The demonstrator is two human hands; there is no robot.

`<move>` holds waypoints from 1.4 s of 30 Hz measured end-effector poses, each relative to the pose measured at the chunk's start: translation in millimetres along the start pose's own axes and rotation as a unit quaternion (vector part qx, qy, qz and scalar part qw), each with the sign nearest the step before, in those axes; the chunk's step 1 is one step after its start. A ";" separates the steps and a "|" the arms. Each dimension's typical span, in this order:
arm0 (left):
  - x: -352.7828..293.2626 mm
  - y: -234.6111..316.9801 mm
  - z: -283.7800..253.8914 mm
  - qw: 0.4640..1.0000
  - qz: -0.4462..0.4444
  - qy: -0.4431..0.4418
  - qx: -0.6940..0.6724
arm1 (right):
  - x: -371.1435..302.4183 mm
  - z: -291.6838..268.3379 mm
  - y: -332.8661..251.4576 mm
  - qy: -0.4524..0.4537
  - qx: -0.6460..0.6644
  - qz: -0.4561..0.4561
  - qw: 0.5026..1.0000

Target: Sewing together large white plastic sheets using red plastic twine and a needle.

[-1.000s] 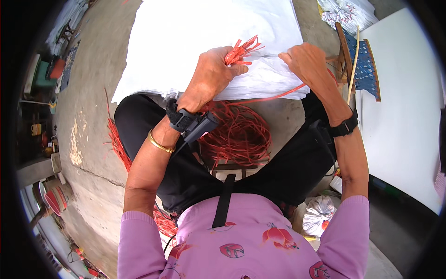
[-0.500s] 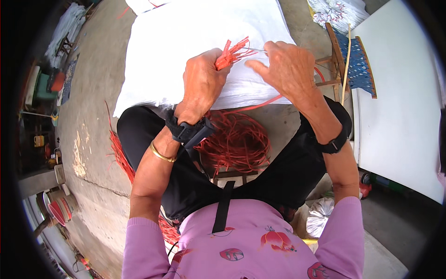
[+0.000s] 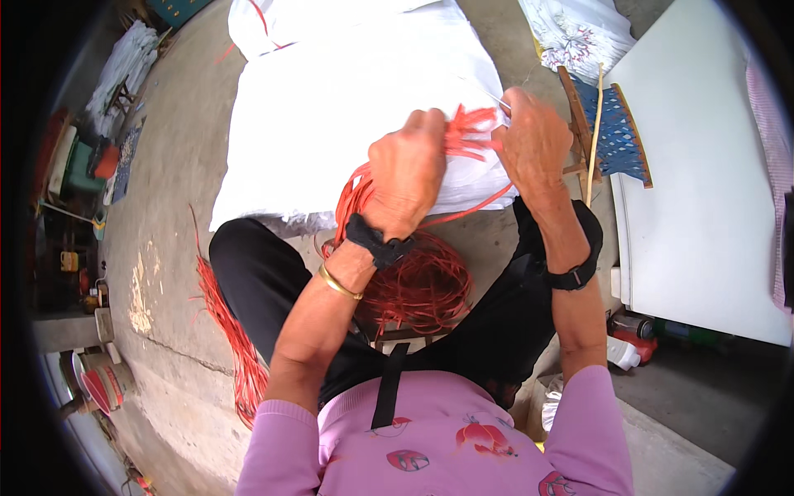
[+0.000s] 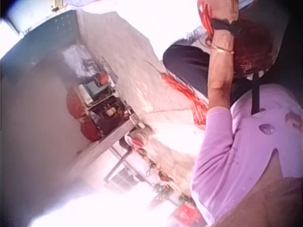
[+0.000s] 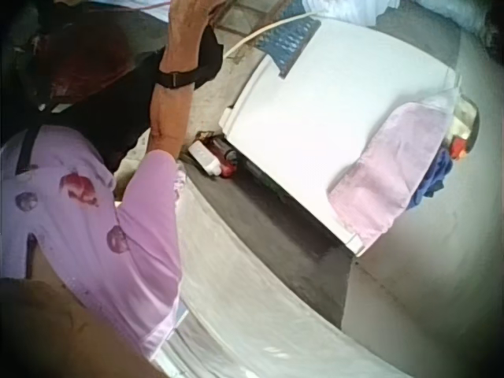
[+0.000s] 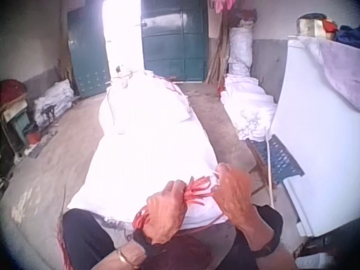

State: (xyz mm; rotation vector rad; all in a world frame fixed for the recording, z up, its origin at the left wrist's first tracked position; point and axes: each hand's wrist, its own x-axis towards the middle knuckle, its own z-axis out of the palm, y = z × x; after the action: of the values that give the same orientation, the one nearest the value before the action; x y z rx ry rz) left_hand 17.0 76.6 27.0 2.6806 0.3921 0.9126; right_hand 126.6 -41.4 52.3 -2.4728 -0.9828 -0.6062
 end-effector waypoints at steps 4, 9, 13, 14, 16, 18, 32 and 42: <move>-0.2 8.3 -3.0 0.990 -0.049 0.082 -0.108 | -9.1 3.0 7.5 -0.025 0.071 0.084 0.994; -9.0 27.8 4.4 1.000 0.000 0.006 0.007 | -10.0 3.8 4.8 0.003 0.158 0.018 0.987; -0.4 8.2 1.0 0.988 -0.075 0.122 -0.055 | -10.7 7.3 -0.7 -0.005 0.112 0.081 0.990; 2.2 3.5 1.4 0.984 -0.094 0.123 -0.086 | -8.9 8.7 -3.0 0.004 0.172 0.088 0.981; 4.1 -2.6 -0.4 0.979 -0.116 0.124 -0.112 | -6.2 8.6 -12.9 0.010 0.237 0.093 0.967; 6.4 -5.6 -3.5 0.937 -0.222 0.128 -0.236 | -1.1 8.1 -28.2 -0.003 0.341 0.100 0.935; -12.6 -8.0 -3.3 0.755 -0.336 0.145 -0.545 | -16.7 39.8 -63.1 -0.068 0.362 -0.032 0.929; -24.3 -19.3 -0.5 0.785 -0.320 0.204 -0.490 | -13.1 15.9 -27.0 -0.022 0.231 -0.068 0.970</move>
State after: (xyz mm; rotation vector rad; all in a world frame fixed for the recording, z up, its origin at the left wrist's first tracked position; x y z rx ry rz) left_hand -5.0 86.2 7.4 1.2587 0.6338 1.0458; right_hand 102.5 -22.2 38.0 -2.0273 -1.1660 -0.3168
